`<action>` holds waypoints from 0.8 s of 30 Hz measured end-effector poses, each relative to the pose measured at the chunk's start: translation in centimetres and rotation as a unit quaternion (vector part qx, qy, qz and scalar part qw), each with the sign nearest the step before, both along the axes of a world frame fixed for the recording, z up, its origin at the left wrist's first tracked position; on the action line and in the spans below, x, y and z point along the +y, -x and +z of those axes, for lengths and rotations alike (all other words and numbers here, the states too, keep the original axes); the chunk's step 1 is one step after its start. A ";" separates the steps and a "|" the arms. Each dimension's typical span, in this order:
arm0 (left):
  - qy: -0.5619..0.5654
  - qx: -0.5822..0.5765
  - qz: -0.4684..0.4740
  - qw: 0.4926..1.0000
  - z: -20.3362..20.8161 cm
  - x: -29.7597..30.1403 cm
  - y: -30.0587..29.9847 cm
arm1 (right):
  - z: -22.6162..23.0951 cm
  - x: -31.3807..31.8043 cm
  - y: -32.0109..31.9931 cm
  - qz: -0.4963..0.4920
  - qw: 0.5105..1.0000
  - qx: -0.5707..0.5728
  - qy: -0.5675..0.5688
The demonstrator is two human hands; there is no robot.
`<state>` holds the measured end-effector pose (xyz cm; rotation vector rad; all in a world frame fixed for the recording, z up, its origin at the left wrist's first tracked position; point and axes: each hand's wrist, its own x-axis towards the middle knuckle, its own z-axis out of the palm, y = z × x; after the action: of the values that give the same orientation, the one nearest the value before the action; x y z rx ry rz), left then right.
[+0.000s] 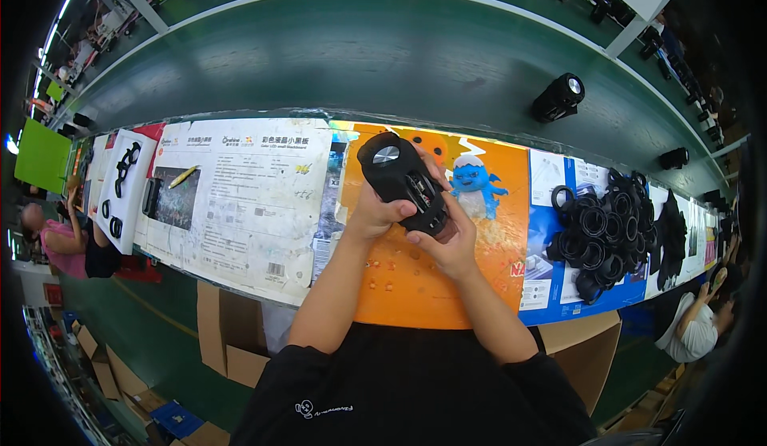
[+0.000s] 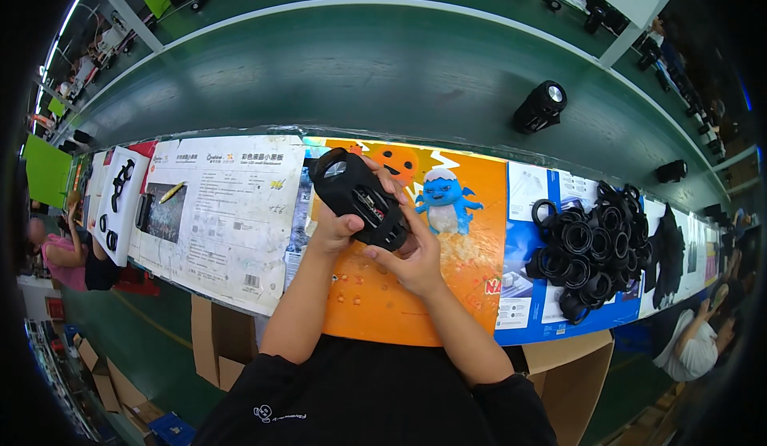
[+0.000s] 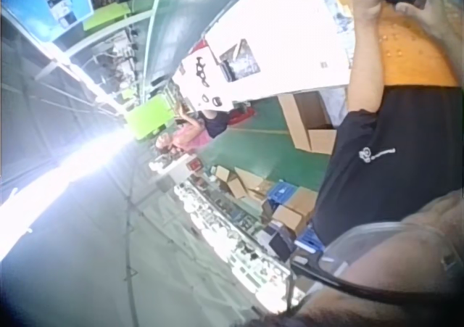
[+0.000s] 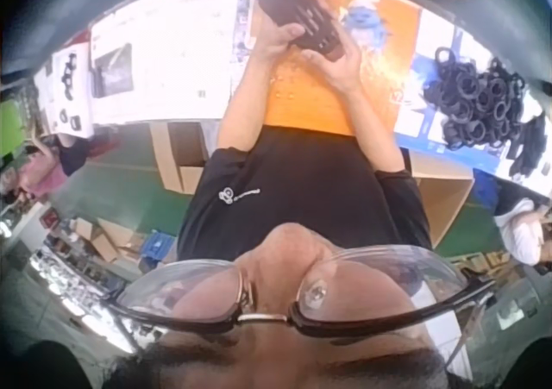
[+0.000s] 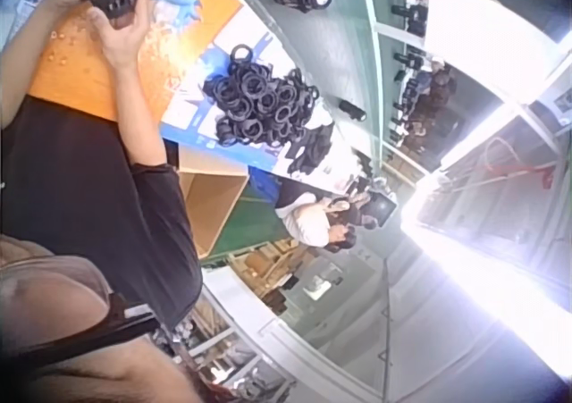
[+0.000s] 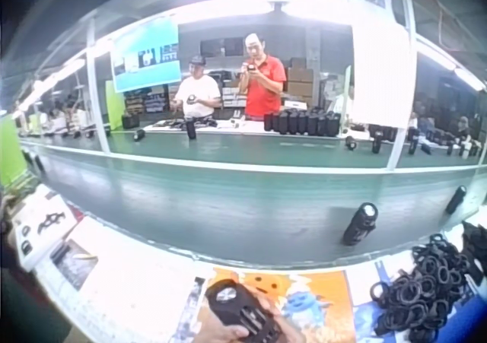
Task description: Assembling portable speakers by fitting rubber protective rings onto the ends.
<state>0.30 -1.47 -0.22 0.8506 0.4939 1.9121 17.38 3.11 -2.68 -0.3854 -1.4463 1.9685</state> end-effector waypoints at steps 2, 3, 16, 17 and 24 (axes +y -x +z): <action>-0.006 -0.003 -0.001 1.000 0.1 0.0 -0.2 | -0.3 0.0 -0.1 0.000 1.000 0.002 0.002; -0.013 -0.007 -0.002 1.000 0.1 0.0 -0.3 | -0.4 0.0 -0.2 0.000 1.000 0.004 0.005; 0.027 0.009 0.019 0.999 -0.1 0.2 -0.7 | -1.3 -0.3 -0.2 -0.041 0.999 0.018 -0.025; 0.031 -0.020 0.004 0.999 -0.1 0.4 -1.0 | -1.2 -0.4 0.1 -0.065 0.997 0.014 -0.037; 0.114 -0.032 0.068 0.991 -0.9 0.2 -0.3 | 2.1 0.9 -0.4 -0.058 0.975 -0.195 -0.087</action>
<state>0.64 -1.23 -1.08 0.6179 0.7314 1.9545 17.73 4.01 -0.58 -0.7928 -1.7785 1.7187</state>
